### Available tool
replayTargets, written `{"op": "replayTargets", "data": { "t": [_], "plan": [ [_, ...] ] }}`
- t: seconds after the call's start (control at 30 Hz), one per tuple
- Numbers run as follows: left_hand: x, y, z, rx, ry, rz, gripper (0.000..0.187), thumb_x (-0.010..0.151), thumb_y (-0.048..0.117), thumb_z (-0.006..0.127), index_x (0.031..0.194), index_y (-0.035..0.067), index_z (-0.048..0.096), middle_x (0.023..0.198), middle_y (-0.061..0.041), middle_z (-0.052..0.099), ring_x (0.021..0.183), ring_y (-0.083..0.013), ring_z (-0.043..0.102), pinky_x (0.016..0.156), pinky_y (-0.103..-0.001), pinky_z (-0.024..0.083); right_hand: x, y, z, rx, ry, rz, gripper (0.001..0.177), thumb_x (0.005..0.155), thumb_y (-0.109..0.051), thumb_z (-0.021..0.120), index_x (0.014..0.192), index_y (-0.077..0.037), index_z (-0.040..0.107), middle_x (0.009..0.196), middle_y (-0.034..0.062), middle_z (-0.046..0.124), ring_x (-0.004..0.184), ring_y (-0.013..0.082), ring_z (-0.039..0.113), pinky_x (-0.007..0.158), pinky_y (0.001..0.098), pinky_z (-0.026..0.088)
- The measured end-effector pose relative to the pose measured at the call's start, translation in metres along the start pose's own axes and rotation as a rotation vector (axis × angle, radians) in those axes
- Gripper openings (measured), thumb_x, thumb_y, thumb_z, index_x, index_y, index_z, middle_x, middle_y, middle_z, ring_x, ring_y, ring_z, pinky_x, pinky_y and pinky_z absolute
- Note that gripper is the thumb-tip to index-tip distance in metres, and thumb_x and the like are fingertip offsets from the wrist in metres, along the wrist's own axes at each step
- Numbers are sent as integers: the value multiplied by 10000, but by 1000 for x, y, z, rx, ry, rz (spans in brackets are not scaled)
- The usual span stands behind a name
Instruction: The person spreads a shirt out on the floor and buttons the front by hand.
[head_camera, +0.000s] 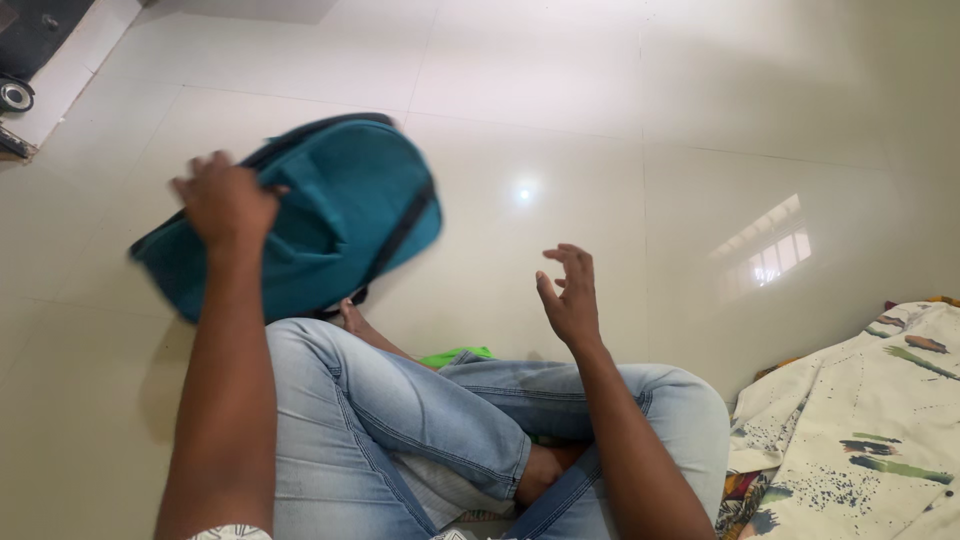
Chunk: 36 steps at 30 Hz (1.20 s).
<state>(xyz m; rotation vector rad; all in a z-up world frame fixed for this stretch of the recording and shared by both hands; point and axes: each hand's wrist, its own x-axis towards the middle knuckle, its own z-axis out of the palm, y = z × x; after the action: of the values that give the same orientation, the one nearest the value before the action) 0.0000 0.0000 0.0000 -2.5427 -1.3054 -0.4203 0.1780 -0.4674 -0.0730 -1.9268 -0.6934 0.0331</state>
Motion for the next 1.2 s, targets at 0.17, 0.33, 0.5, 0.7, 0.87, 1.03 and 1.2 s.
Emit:
{"op": "replayTargets", "data": {
  "t": [0.17, 0.33, 0.5, 0.7, 0.87, 1.03, 1.2],
  "plan": [
    [-9, -64, 20, 154, 56, -267, 430, 897, 478, 785, 926, 51, 817, 1344, -183, 631, 1298, -421, 508, 1103, -622, 332, -2, -3, 5, -64, -51, -5, 273, 947, -201, 654, 1212, -137, 633, 1421, 119, 492, 1258, 286, 586, 894, 400, 590],
    [-34, -120, 31, 137, 258, -306, 448, 951, 476, 742, 1014, 34, 779, 1306, -260, 566, 1251, -504, 464, 1057, -626, 344, -2, -6, 8, -85, -85, -14, 249, 938, -192, 652, 1178, -127, 657, 1396, 110, 511, 1216, 282, 610, 876, 392, 597],
    [-101, -166, 19, -166, 334, -338, 661, 934, 616, 760, 1149, -8, 725, 1423, -241, 441, 1173, -518, 389, 929, -675, 304, -4, -11, 9, -72, -132, 30, 202, 947, -176, 637, 1137, -117, 674, 1352, 95, 545, 1185, 265, 635, 853, 372, 612],
    [-143, -213, 66, -169, 362, -302, 669, 1062, 623, 490, 1080, 10, 758, 1389, -107, 523, 1309, -344, 436, 1080, -580, 353, -7, -11, 14, -114, -185, 3, 199, 942, -174, 634, 1121, -107, 690, 1299, 80, 597, 1136, 237, 661, 833, 362, 617],
    [-119, -211, 82, -261, 425, -502, 711, 1081, 668, 452, 977, 27, 741, 1271, -86, 571, 1160, -321, 478, 956, -545, 394, -5, -4, 13, -134, -211, -6, 197, 952, -177, 629, 1116, -91, 697, 1270, 82, 614, 1126, 222, 671, 844, 356, 617],
    [-110, -227, 115, -13, 554, -445, 671, 1053, 605, 434, 893, 36, 751, 1262, -113, 568, 1057, -331, 485, 795, -461, 431, 5, 1, 1, -210, -228, 7, 177, 1001, -174, 611, 1126, -77, 690, 1285, 107, 596, 1112, 224, 666, 850, 339, 617],
    [-118, -228, 114, -108, 540, -301, 675, 1091, 574, 396, 949, 14, 745, 1267, -112, 544, 1231, -323, 495, 973, -520, 429, 10, -14, -34, -135, -110, -33, 144, 975, -138, 631, 1052, -47, 711, 1134, 105, 680, 1002, 214, 725, 794, 335, 623]
  ]
}}
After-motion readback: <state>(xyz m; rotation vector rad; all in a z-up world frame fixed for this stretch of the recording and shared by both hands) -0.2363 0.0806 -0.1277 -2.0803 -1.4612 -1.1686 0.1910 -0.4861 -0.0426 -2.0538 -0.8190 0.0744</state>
